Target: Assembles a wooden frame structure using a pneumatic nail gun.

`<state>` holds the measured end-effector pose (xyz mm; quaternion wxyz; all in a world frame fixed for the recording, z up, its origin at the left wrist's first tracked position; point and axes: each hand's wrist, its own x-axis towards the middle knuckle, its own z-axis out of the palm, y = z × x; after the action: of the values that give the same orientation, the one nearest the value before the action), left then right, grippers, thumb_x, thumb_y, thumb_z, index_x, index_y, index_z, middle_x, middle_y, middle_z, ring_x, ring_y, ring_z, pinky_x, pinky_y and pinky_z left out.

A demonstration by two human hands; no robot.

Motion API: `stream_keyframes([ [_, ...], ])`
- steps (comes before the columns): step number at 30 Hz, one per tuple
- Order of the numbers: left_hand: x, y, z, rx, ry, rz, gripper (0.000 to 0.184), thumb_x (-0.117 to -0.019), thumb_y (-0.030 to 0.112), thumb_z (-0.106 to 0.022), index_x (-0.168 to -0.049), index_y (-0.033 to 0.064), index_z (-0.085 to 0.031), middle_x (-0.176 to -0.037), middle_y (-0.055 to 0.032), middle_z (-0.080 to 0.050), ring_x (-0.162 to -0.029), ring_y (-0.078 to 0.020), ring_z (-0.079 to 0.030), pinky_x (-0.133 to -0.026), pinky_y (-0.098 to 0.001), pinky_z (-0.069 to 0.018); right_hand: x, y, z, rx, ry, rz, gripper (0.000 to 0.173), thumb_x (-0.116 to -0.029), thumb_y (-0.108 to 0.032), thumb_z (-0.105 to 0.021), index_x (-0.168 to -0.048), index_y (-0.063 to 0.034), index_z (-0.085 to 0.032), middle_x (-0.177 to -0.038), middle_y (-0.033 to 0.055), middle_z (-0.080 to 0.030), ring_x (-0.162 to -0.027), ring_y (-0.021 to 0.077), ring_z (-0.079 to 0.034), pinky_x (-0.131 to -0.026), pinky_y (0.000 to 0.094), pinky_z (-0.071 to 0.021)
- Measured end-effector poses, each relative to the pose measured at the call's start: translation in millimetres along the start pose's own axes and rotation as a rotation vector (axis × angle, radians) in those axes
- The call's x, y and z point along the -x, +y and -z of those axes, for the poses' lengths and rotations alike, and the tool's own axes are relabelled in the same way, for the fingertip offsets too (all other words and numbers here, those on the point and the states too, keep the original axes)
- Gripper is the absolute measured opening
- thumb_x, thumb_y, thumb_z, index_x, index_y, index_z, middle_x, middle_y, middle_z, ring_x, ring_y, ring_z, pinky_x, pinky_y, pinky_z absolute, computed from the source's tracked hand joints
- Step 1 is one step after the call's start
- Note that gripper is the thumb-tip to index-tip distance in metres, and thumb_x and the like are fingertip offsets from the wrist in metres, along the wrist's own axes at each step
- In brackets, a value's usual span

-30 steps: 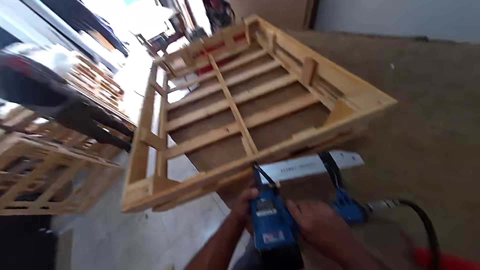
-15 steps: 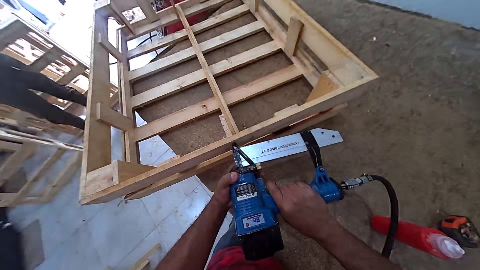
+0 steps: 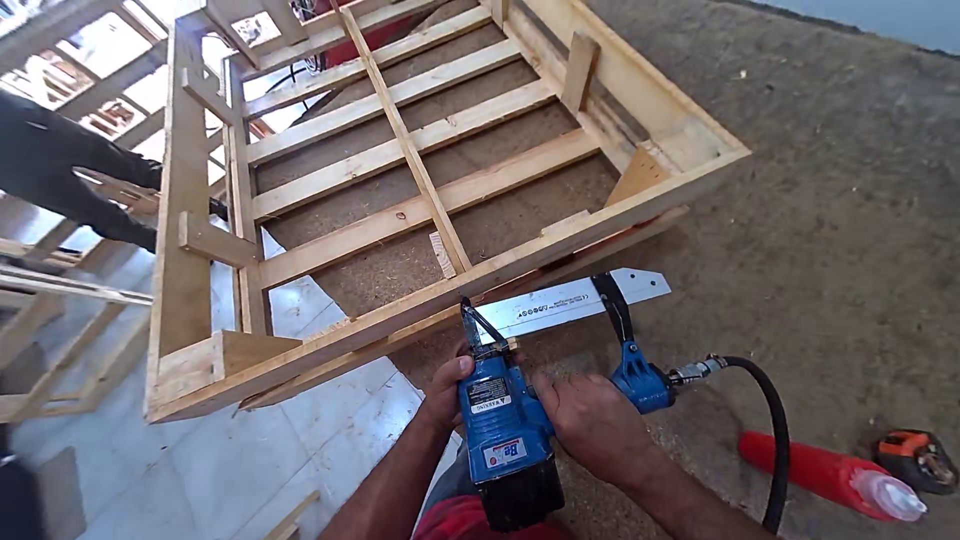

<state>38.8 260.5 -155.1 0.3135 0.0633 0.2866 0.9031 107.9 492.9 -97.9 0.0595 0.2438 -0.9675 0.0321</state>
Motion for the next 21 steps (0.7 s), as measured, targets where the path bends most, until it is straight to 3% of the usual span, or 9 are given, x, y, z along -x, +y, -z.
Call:
stream_keyframes([
  [6,1,-6,9,0.049,0.027,0.044,0.058,-0.0879,0.035,-0.075,-0.137,0.0090,-0.058,-0.123,-0.0253,-0.068,-0.111,-0.0368,-0.069,-0.096,-0.0528,-0.0568,4,-3,-8,-0.011,-0.012,0.007,0.036,-0.0889,-0.009,-0.064,-0.125,-0.0076,-0.065,-0.072,0.0065,-0.066,-0.065,0.0240,-0.067,-0.061,0.0393,-0.0557],
  [10,11,-18,22,0.118,0.084,0.163,0.054,-0.0844,0.039,-0.076,-0.129,0.0098,-0.065,-0.122,-0.0219,-0.069,-0.110,-0.0334,-0.070,-0.095,-0.0505,-0.0578,7,-15,-12,-0.113,-0.185,-0.059,0.043,-0.0843,-0.011,-0.070,-0.127,-0.0094,-0.064,-0.075,0.0087,-0.068,-0.068,0.0277,-0.069,-0.061,0.0438,-0.0563],
  [12,15,-19,22,0.088,0.212,0.239,0.044,-0.0863,0.041,-0.073,-0.116,0.0086,-0.072,-0.111,-0.0185,-0.073,-0.100,-0.0279,-0.073,-0.088,-0.0461,-0.0608,7,-21,-12,-0.178,-0.271,-0.093,0.048,-0.0848,-0.010,-0.070,-0.132,-0.0084,-0.063,-0.080,0.0121,-0.069,-0.071,0.0311,-0.070,-0.061,0.0466,-0.0573],
  [13,17,-17,17,0.008,0.339,0.281,0.037,-0.0900,0.042,-0.065,-0.107,0.0093,-0.073,-0.099,-0.0151,-0.075,-0.089,-0.0233,-0.075,-0.080,-0.0418,-0.0632,8,-25,-13,-0.211,-0.326,-0.114,0.049,-0.0851,-0.011,-0.069,-0.134,-0.0089,-0.062,-0.082,0.0131,-0.069,-0.073,0.0324,-0.071,-0.061,0.0478,-0.0579],
  [15,16,-9,5,-0.301,0.597,0.401,0.042,-0.1060,0.040,-0.042,-0.109,0.0062,-0.067,-0.090,-0.0142,-0.074,-0.079,-0.0212,-0.073,-0.071,-0.0388,-0.0629,4,-31,-14,-0.278,-0.475,-0.159,0.048,-0.0907,-0.012,-0.064,-0.138,-0.0085,-0.057,-0.087,0.0165,-0.070,-0.079,0.0365,-0.072,-0.065,0.0515,-0.0581],
  [17,21,6,0,-0.794,0.794,0.423,0.034,-0.1087,0.030,-0.049,-0.120,0.0026,-0.066,-0.097,-0.0147,-0.073,-0.083,-0.0231,-0.071,-0.075,-0.0418,-0.0605,0,-41,-16,-0.328,-0.606,-0.190,0.046,-0.0954,-0.009,-0.058,-0.141,-0.0075,-0.052,-0.093,0.0187,-0.070,-0.085,0.0391,-0.072,-0.070,0.0542,-0.0579],
  [19,42,41,-8,-1.357,0.792,0.216,0.034,-0.1041,0.027,-0.059,-0.129,0.0034,-0.064,-0.118,-0.0120,-0.071,-0.105,-0.0217,-0.070,-0.095,-0.0460,-0.0574,-2,-46,-20,-0.377,-0.645,-0.222,0.043,-0.0977,-0.008,-0.054,-0.141,-0.0072,-0.050,-0.096,0.0194,-0.070,-0.088,0.0403,-0.071,-0.073,0.0563,-0.0576],
  [21,70,83,-10,-1.732,0.732,-0.212,0.034,-0.1025,0.023,-0.060,-0.124,-0.0030,-0.066,-0.126,-0.0181,-0.069,-0.115,-0.0254,-0.068,-0.101,-0.0472,-0.0547,4,-48,-24,-0.432,-0.680,-0.284,0.043,-0.0986,-0.009,-0.054,-0.141,-0.0080,-0.049,-0.097,0.0203,-0.070,-0.091,0.0415,-0.071,-0.075,0.0593,-0.0566],
])
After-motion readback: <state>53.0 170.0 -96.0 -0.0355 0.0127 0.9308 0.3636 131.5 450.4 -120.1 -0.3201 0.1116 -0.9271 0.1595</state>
